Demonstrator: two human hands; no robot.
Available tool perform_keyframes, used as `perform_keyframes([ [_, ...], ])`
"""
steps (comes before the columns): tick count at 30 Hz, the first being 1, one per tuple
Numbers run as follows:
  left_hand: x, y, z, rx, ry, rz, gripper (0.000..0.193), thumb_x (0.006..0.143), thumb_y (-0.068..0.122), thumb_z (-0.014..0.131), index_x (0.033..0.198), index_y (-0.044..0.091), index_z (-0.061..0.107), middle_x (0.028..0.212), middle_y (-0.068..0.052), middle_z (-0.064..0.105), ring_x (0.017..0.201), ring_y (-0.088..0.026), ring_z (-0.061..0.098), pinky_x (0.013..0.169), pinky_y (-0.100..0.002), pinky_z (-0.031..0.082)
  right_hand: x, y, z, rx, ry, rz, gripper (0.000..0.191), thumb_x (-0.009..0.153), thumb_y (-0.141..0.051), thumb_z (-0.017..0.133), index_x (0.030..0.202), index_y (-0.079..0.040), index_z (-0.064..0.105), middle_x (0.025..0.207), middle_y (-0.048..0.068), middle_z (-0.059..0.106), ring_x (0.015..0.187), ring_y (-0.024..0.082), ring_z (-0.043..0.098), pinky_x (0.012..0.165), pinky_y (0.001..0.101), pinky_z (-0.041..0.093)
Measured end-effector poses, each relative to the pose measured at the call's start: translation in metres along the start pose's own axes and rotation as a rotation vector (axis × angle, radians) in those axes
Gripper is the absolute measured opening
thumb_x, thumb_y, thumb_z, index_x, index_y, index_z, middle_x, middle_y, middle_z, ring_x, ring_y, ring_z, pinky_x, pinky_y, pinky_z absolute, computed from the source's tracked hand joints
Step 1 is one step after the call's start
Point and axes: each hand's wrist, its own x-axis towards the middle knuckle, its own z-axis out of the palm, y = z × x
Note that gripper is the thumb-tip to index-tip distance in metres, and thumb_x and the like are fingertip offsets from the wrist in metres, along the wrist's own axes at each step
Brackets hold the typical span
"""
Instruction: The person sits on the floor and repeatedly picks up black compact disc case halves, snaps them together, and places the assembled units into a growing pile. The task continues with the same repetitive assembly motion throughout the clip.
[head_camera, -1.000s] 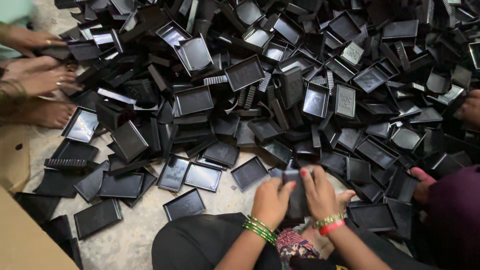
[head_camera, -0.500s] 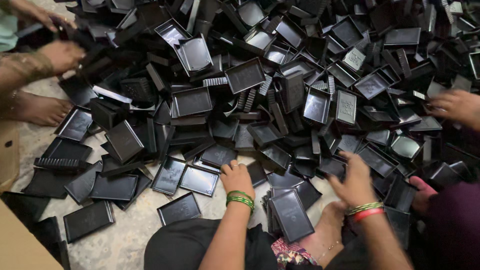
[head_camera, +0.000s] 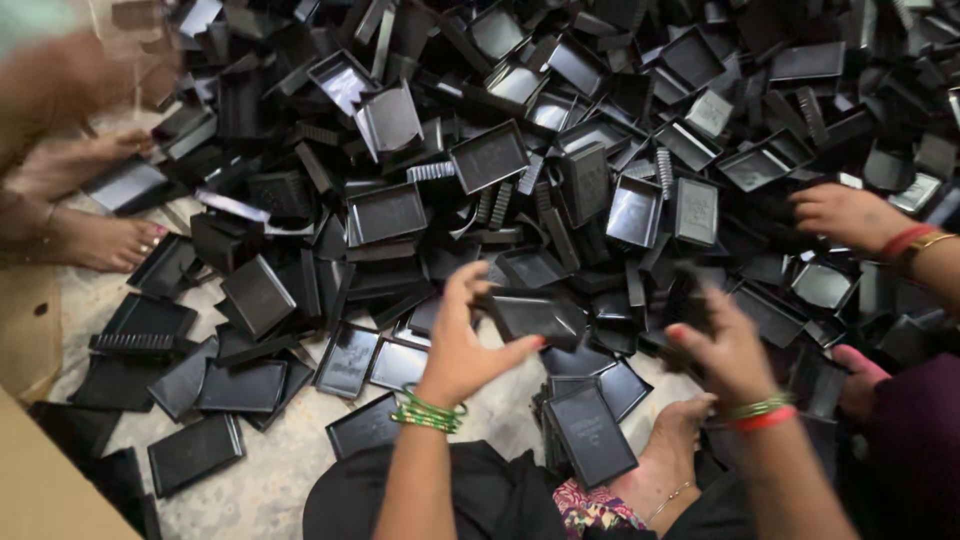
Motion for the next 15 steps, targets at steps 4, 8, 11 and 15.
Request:
perform_keyframes([
  [4,-0.012,0.012,0.038,-0.601,-0.097,-0.059,0.080,0.074,0.017,0.093,0.141,0.003,0.052,0.122,-0.009,0.064,0.114,-0.018,0.064,0.103,-0.032,0.053,-0.015,-0.043,0.065,0.164,-0.216,-0.251,0.081,0.086,-0.037,0.073,0.156,-0.005,0.047,0.123,0.005,0.061,0.113,0.016,0.058,0.101,0.0285,0.044],
  [8,-0.021,0.009,0.047,-0.879,0.031,-0.201,0.079,0.073,0.016,0.091,0.139,0.007,0.049,0.118,-0.007,0.064,0.107,-0.015,0.065,0.096,-0.030,0.055,-0.028,-0.076,0.074,-0.135,-0.283,-0.388,0.076,0.086,-0.033,0.074,0.151,-0.002,0.050,0.128,0.006,0.059,0.122,0.016,0.055,0.108,0.0298,0.038],
  [11,-0.021,0.009,0.052,-0.927,-0.002,-0.184,0.070,0.080,0.024,0.088,0.139,0.005,0.054,0.119,-0.006,0.064,0.109,-0.015,0.063,0.099,-0.031,0.052,-0.031,-0.087,0.075,-0.062,-0.198,-0.242,0.073,0.087,-0.030,0.071,0.153,-0.003,0.053,0.120,0.007,0.059,0.114,0.017,0.057,0.104,0.0301,0.042],
  [15,-0.024,0.018,0.077,-0.771,0.075,-0.152,0.067,0.092,0.049,0.071,0.141,0.005,0.059,0.129,-0.003,0.062,0.124,-0.013,0.058,0.110,-0.030,0.044,-0.036,-0.084,0.094,0.107,-0.229,-0.191,0.063,0.090,-0.023,0.067,0.147,0.000,0.053,0.131,0.007,0.059,0.124,0.018,0.055,0.110,0.0310,0.038],
])
